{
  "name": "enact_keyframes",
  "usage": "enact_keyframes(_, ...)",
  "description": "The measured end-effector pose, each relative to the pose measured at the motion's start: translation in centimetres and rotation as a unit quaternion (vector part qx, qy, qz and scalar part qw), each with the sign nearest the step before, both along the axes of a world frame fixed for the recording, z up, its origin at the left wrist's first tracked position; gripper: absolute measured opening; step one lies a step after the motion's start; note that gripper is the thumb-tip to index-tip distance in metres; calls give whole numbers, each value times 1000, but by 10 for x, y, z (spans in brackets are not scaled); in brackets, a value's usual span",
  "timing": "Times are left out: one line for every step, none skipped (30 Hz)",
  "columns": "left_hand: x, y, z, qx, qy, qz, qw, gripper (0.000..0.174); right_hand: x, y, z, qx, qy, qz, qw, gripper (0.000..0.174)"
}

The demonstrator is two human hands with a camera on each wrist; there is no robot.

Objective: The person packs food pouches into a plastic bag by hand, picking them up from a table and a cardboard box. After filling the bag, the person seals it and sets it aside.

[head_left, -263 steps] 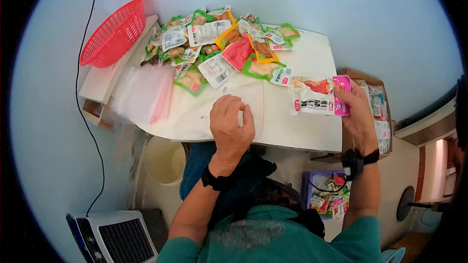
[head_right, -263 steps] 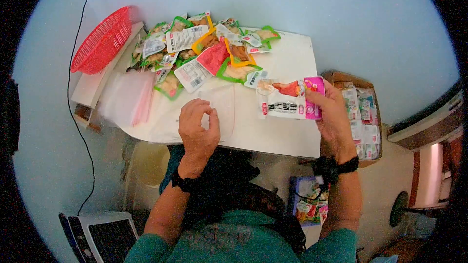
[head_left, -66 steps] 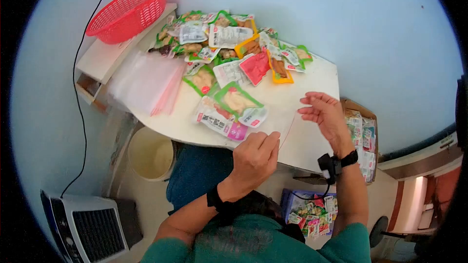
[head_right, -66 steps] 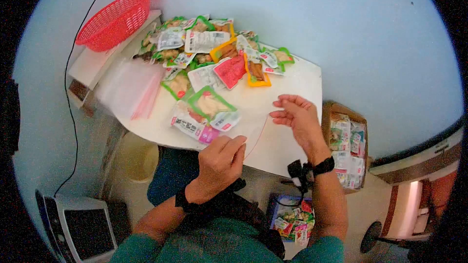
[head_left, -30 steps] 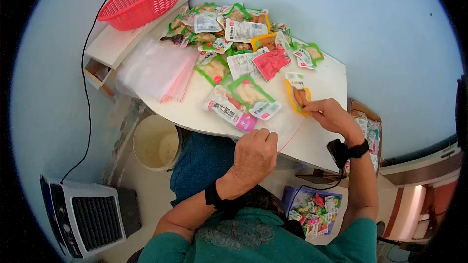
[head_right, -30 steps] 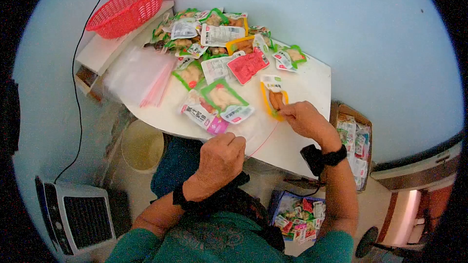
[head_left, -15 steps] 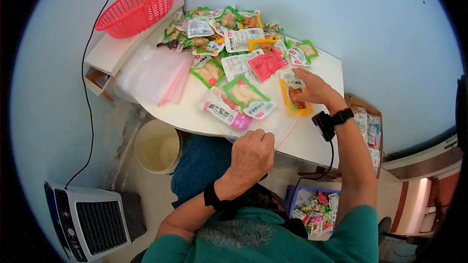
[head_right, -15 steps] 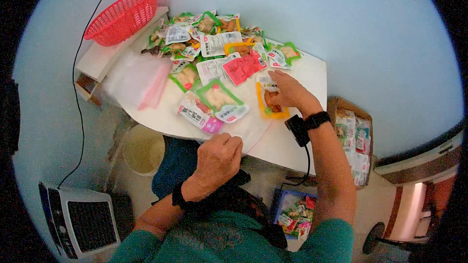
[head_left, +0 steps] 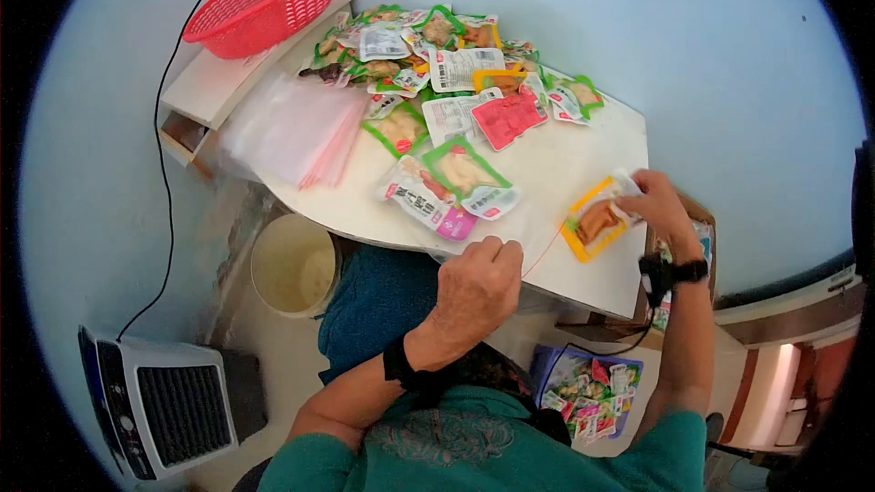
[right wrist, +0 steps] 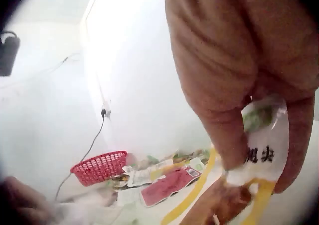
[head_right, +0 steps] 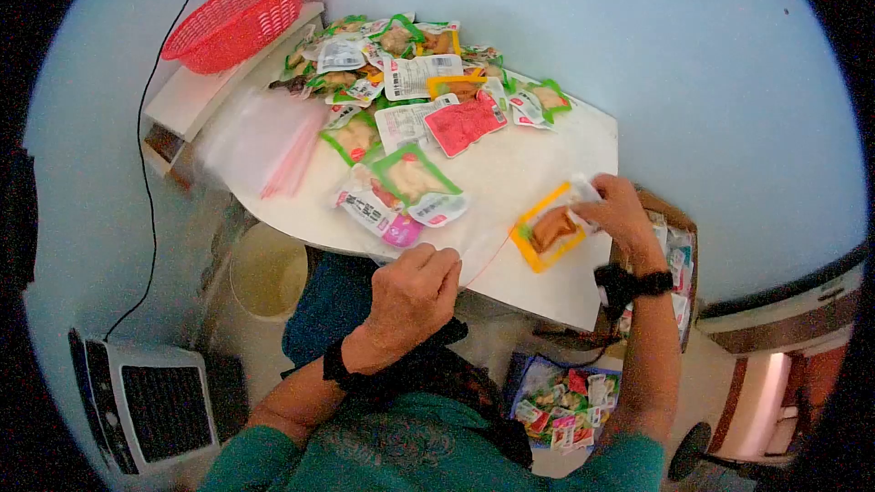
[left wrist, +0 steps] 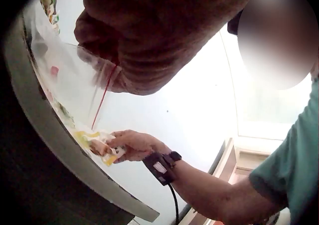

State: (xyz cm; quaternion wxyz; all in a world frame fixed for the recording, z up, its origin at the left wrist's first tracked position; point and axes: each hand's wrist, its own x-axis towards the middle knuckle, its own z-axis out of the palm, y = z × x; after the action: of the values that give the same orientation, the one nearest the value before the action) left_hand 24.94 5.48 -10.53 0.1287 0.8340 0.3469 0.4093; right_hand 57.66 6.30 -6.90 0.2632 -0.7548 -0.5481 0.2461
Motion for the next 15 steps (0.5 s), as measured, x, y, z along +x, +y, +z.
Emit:
enact_keyframes(0, 0, 0, -2, -3, 2, 1000, 8, 1, -11, -2, 12, 17, -29, 999, 22)
enact_keyframes(-1, 0, 0, -4, -6, 4, 1000, 8, -2, -23, -2, 5, 70, -55, 996, 23)
enact_keyframes(0, 0, 1, -3, -7, 5, 1000, 8, -13, -37, 10, -1, 124, -83, 989, 25)
enact_keyframes(0, 0, 1, -2, -7, 5, 1000, 8, -22, -51, 20, -7, 177, -112, 978, 27)
enact_keyframes(1, 1, 1, 0, -8, 4, 1000, 8, -29, -64, 24, 9, 220, -124, 967, 30)
enact_keyframes(2, 0, 1, 0, -8, 5, 1000, 8, -35, -77, 27, 24, 263, -136, 955, 33)
enact_keyframes(3, 0, 1, 2, -8, 6, 1000, 9, -41, -88, 30, 41, 306, -148, 940, 37)
enact_keyframes(4, 1, 1, 4, -9, 9, 1000, 9, -47, -98, 35, 48, 333, -146, 931, 38)
enact_keyframes(5, 1, 2, 7, -9, 9, 1000, 9, -54, -108, 38, 54, 360, -143, 920, 38)
enact_keyframes(5, 1, 4, 7, -8, 10, 1000, 10, -60, -115, 38, 58, 388, -141, 909, 39)
enact_keyframes(4, 1, 4, 8, -5, 9, 1000, 10, -67, -119, 35, 69, 414, -132, 898, 39)
enact_keyframes(5, 0, 4, 9, -11, 11, 1000, 11, -74, -124, 32, 80, 442, -124, 885, 38)
enact_keyframes(5, 0, 4, 13, -15, 13, 1000, 11, -82, -127, 29, 94, 469, -115, 871, 37)
enact_keyframes(6, 0, 4, 17, -20, 15, 1000, 12, -88, -128, 24, 90, 490, -114, 860, 36)
enact_keyframes(6, -1, 5, 20, -19, 15, 1000, 13, -94, -128, 19, 86, 509, -112, 849, 35)
